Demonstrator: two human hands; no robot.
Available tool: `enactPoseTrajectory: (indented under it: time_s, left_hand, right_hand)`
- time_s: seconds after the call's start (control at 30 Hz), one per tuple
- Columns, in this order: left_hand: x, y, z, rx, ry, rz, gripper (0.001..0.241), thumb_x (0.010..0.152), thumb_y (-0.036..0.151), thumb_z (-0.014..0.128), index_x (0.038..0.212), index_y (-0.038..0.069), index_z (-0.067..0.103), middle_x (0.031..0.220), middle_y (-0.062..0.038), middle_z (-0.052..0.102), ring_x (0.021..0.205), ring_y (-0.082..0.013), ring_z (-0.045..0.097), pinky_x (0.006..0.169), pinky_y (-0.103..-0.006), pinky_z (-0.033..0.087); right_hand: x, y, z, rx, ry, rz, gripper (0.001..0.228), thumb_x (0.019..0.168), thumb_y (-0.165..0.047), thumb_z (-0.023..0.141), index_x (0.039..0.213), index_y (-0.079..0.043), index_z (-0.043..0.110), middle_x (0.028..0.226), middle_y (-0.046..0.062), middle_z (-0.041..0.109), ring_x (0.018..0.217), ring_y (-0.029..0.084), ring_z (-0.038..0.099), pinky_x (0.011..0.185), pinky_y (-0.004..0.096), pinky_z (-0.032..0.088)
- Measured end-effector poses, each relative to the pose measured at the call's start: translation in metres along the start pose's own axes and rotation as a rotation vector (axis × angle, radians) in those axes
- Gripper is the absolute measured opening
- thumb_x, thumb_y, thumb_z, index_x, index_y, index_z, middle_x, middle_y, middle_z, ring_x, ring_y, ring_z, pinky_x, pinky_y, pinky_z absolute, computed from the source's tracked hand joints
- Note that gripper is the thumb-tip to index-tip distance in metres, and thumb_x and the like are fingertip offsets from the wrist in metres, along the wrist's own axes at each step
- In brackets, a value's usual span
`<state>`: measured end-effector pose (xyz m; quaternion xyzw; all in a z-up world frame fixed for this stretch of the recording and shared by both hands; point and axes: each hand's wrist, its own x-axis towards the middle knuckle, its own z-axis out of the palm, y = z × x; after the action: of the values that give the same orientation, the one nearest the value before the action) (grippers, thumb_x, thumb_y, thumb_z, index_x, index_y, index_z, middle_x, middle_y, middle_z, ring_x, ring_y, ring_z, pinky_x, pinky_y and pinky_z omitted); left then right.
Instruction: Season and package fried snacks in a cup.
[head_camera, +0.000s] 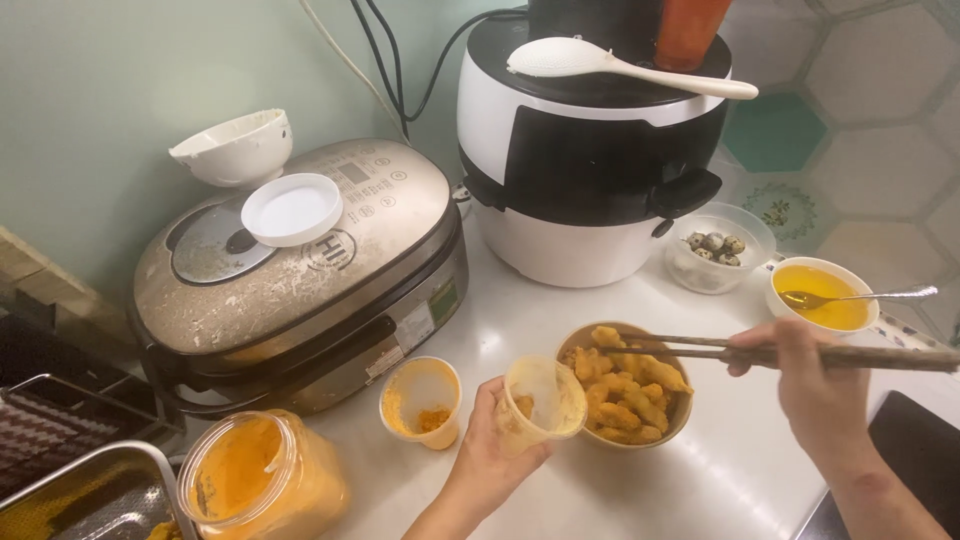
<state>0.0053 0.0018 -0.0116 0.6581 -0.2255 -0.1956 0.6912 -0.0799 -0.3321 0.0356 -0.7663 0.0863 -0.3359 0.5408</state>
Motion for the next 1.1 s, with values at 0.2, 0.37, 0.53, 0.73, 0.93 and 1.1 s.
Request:
enactPoseTrajectory:
  time_s: [0.2,0.37,0.53,0.73,0.93,1.1]
  left_hand:
    - [-0.002,0.005,0.005,0.061,-0.004,-0.001,0.076,0.079,0.004,0.079,0.141,0.008,0.036,0.135,-0.010,0.057,0.133,-0.0198,0.057,0.111,-0.0351,0.048]
    - [-0.003,0.030,0.019,0.073,-0.044,-0.051,0.077,0.078,0.005,0.079,0.141,0.009,0.035,0.136,-0.009,0.057,0.132,-0.0192,0.058,0.109,-0.0334,0.049]
    - [0.004,0.039,0.025,-0.094,-0.008,-0.129,0.078,0.075,0.008,0.080,0.138,0.010,0.034,0.136,-0.007,0.058,0.128,-0.0183,0.061,0.095,-0.0359,0.058]
    - [0.000,0.024,0.013,0.135,0.043,0.366,0.077,0.082,0.008,0.085,0.142,0.007,0.037,0.137,-0.009,0.053,0.132,-0.0234,0.062,0.109,-0.0366,0.051]
    - [0.003,0.019,0.012,0.238,0.059,0.414,0.078,0.081,0.006,0.087,0.143,0.006,0.039,0.137,-0.012,0.047,0.132,-0.0234,0.057,0.111,-0.0376,0.053]
    - [0.006,0.024,0.021,-0.029,0.206,-0.092,0.081,0.073,0.012,0.085,0.137,0.011,0.036,0.132,-0.004,0.061,0.122,-0.0156,0.064,0.099,-0.0345,0.057]
  right_hand:
    - [0.002,0.141,-0.055,0.875,0.126,0.434,0.055,0.118,-0.052,0.046,0.087,-0.011,0.065,0.080,0.007,0.064,0.070,0.020,0.062,0.080,0.043,0.060]
    - [-0.019,0.031,-0.017,0.521,0.051,0.256,0.054,0.118,-0.042,0.045,0.088,-0.001,0.064,0.085,0.015,0.067,0.076,0.027,0.065,0.080,0.047,0.061]
    - [-0.049,-0.037,-0.007,-0.106,-0.334,-0.427,0.044,0.101,-0.048,0.055,0.096,-0.013,0.081,0.097,0.003,0.078,0.087,0.017,0.078,0.075,0.029,0.064]
    - [-0.073,-0.050,-0.003,-0.576,-0.578,-0.860,0.032,0.098,-0.045,0.060,0.100,-0.020,0.078,0.103,0.001,0.079,0.103,0.017,0.077,0.087,0.036,0.061]
    - [-0.063,-0.072,0.005,-0.570,-0.508,-0.784,0.025,0.085,-0.043,0.071,0.095,-0.022,0.081,0.100,0.002,0.080,0.096,0.017,0.078,0.080,0.031,0.060]
    - [-0.020,-0.056,-0.017,-0.044,-0.095,-0.140,0.028,0.107,-0.024,0.057,0.099,-0.005,0.077,0.079,0.008,0.077,0.070,0.014,0.072,0.066,0.027,0.064]
